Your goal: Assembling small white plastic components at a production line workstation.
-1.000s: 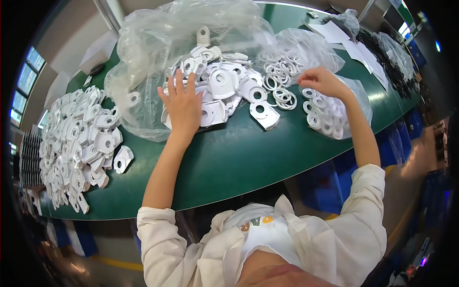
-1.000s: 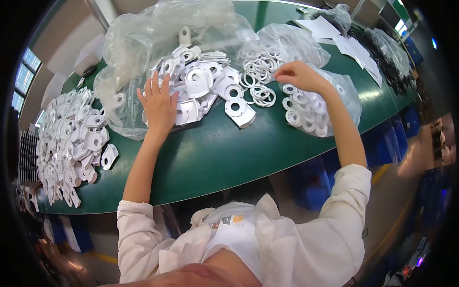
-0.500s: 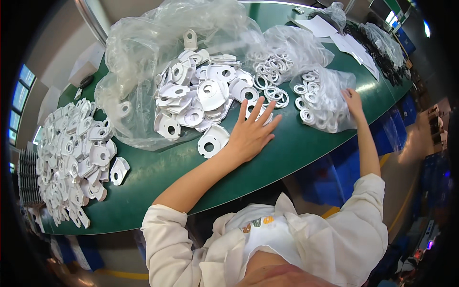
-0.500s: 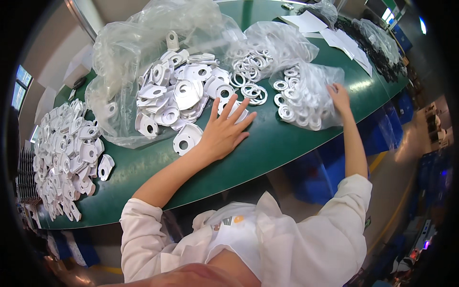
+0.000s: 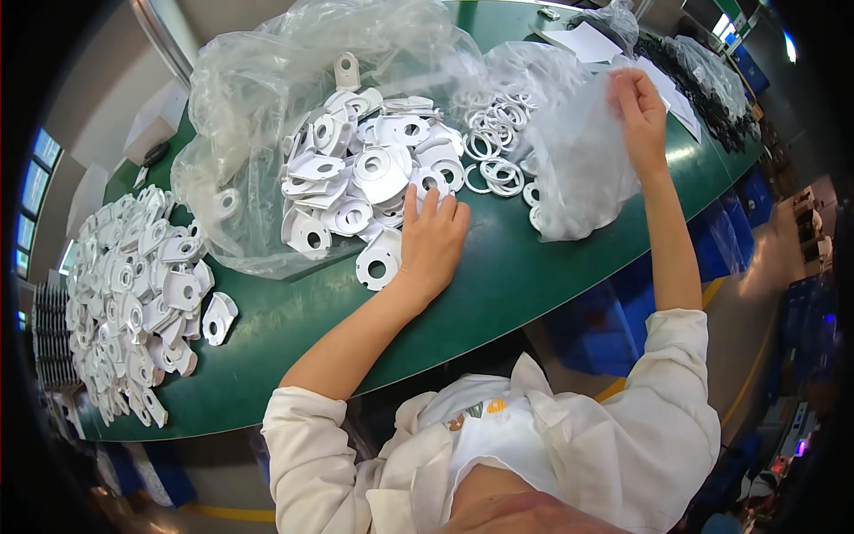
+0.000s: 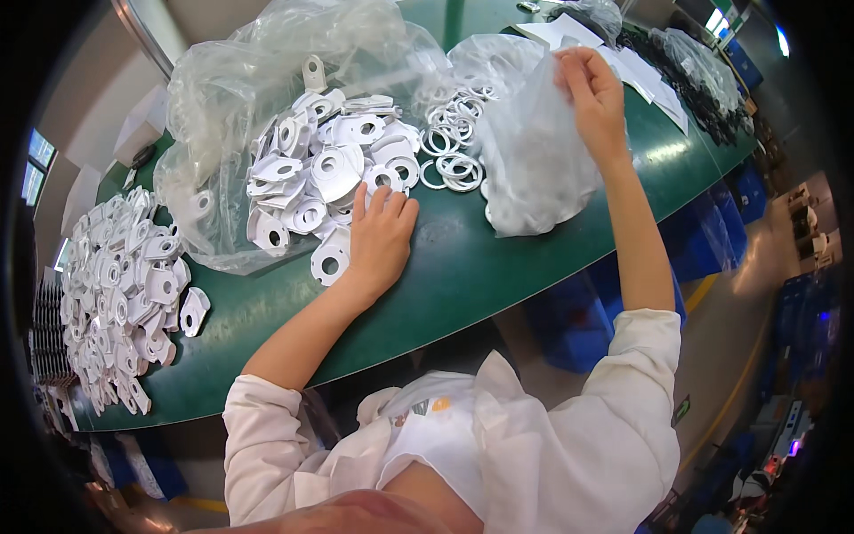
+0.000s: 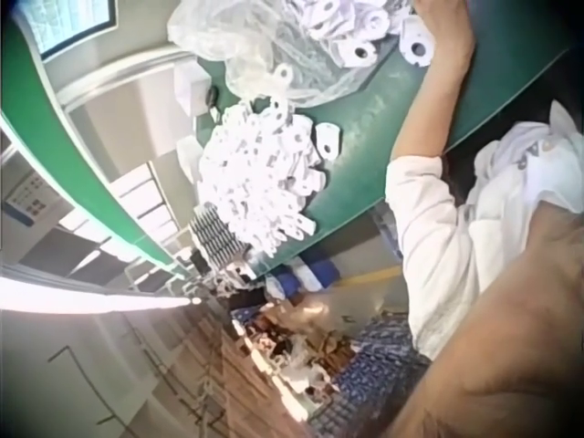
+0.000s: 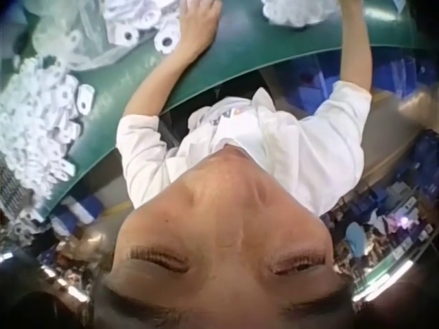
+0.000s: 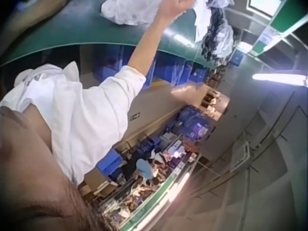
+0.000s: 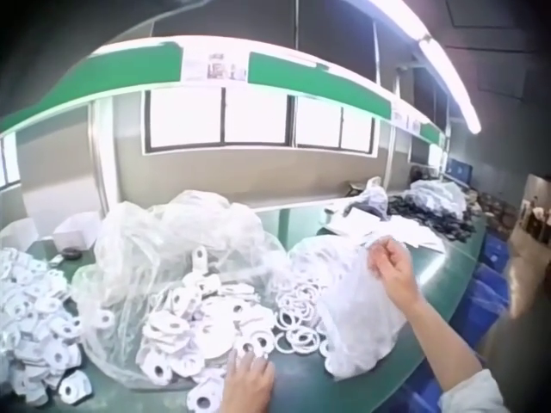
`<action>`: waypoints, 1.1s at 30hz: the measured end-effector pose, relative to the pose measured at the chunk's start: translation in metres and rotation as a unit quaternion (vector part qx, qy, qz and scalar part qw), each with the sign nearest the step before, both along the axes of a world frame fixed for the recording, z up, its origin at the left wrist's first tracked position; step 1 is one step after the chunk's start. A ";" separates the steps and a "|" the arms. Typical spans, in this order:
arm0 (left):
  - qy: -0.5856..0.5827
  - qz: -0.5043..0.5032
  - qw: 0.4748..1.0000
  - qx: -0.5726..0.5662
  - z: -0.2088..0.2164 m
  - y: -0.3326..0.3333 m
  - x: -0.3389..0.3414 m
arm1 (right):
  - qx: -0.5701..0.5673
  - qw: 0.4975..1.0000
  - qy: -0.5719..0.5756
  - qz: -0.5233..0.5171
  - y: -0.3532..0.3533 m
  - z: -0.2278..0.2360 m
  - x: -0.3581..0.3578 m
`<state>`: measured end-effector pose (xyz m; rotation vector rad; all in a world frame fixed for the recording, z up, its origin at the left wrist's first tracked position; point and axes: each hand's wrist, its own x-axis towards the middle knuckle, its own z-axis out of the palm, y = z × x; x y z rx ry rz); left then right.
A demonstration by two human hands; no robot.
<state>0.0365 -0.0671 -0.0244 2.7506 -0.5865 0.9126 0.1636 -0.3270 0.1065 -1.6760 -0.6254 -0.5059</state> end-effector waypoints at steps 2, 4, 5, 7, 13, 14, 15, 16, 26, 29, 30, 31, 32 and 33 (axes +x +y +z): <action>-0.004 -0.002 1.000 -0.002 -0.002 0.001 0.001 | 0.008 0.995 0.010 -0.103 -0.005 0.000 0.012; -0.008 -0.007 1.000 -0.005 -0.001 0.001 0.002 | 0.007 0.987 0.042 -0.153 -0.039 -0.019 0.035; 0.002 0.003 1.000 -0.003 0.001 0.000 0.001 | 0.005 0.977 0.073 -0.202 -0.063 -0.033 0.048; 0.014 0.011 1.000 -0.002 0.002 -0.002 0.001 | 0.030 0.966 0.097 -0.237 -0.125 -0.070 0.079; 0.037 0.020 0.999 0.005 0.000 -0.004 0.003 | -0.193 0.859 0.050 -0.471 -0.216 -0.122 0.091; 0.049 0.018 0.999 0.000 0.000 -0.006 0.003 | -0.304 0.768 -0.080 -0.558 -0.216 -0.117 0.085; 0.064 0.029 0.998 -0.001 0.000 -0.003 0.001 | -0.302 0.778 -0.080 -0.545 -0.195 -0.095 0.065; 0.067 0.042 0.997 0.000 0.000 0.000 -0.001 | -0.318 0.777 -0.198 -0.506 -0.143 -0.070 0.043; -0.001 0.193 0.981 -0.010 0.026 0.050 0.020 | -0.544 0.820 0.038 0.173 0.069 -0.043 -0.013; 0.030 0.174 0.984 -0.023 0.022 0.070 0.015 | -0.556 0.810 0.076 0.172 0.081 -0.038 0.002; 0.030 0.178 0.983 -0.021 0.022 0.075 0.014 | -0.554 0.811 0.068 0.176 0.085 -0.032 0.004; 0.025 0.163 0.986 -0.021 0.022 0.080 0.013 | -0.573 0.798 0.089 0.165 0.090 -0.023 0.006; 0.022 0.149 0.988 -0.020 0.024 0.084 0.011 | -0.572 0.798 0.088 0.169 0.098 -0.019 0.007; 0.023 0.152 0.988 -0.019 0.026 0.088 0.009 | -0.472 0.863 0.052 0.175 0.105 -0.017 0.007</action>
